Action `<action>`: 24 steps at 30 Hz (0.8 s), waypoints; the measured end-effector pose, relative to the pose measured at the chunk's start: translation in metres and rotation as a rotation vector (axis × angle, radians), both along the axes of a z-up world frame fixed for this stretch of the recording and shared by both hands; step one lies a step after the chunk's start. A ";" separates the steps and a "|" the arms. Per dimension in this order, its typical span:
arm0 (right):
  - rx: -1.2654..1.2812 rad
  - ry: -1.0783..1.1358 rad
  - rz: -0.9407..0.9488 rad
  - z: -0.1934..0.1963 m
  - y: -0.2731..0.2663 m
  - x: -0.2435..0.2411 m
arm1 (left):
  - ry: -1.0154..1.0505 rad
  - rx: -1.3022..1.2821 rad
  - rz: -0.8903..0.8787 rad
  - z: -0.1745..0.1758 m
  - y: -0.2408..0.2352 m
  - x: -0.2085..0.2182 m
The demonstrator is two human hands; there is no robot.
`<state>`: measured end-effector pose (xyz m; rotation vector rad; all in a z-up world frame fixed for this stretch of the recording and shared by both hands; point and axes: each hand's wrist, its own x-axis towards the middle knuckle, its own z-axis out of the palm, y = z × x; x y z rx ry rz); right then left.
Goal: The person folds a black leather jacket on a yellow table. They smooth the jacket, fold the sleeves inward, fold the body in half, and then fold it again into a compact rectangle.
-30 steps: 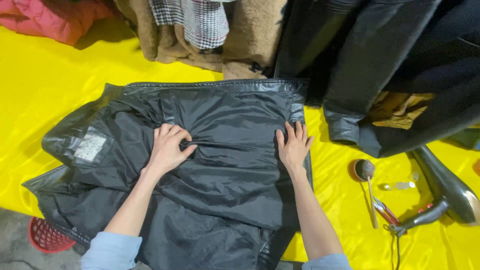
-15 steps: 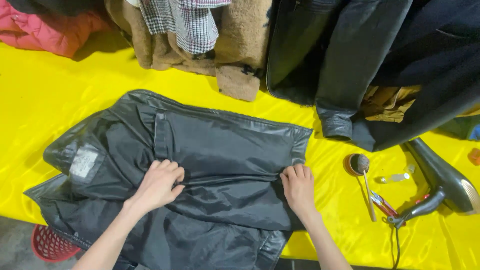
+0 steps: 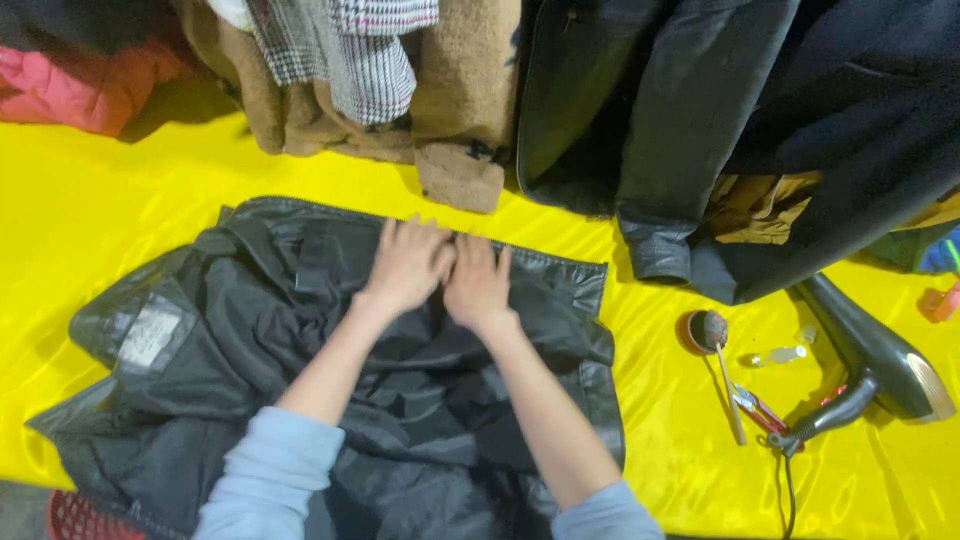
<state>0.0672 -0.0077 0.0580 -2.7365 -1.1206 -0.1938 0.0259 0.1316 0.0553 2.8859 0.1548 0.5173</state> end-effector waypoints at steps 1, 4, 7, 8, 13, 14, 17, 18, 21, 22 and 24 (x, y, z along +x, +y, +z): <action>0.004 -0.010 -0.003 0.000 0.000 -0.003 | -0.010 0.004 -0.003 -0.010 -0.005 -0.004; -0.178 0.205 -0.062 -0.014 0.001 -0.003 | 0.045 -0.054 0.055 -0.039 -0.011 -0.008; -0.092 0.105 -0.032 -0.037 -0.002 -0.004 | 0.034 -0.084 0.062 -0.052 -0.012 -0.015; -0.103 0.130 -0.045 -0.038 -0.004 -0.008 | 0.047 -0.112 0.059 -0.054 -0.015 -0.020; -0.133 0.085 -0.080 -0.041 -0.015 0.004 | 0.053 -0.149 0.082 -0.050 -0.011 -0.011; -0.130 -0.010 -0.133 -0.035 -0.025 0.002 | 0.040 -0.120 0.073 -0.049 -0.011 -0.010; -0.216 -0.065 -0.220 -0.012 -0.065 -0.002 | 0.041 -0.116 0.093 -0.049 -0.009 -0.013; -0.311 -0.035 -0.287 -0.004 -0.081 -0.001 | 0.044 -0.145 0.088 -0.051 -0.009 -0.012; -0.392 0.260 -0.354 -0.022 -0.129 0.027 | 0.035 -0.183 0.074 -0.054 -0.011 -0.013; -0.391 0.256 -0.351 -0.018 -0.129 0.025 | 0.030 -0.183 0.078 -0.053 -0.009 -0.014; -0.354 0.345 -0.405 -0.012 -0.134 0.018 | 0.045 -0.211 0.068 -0.052 -0.011 -0.016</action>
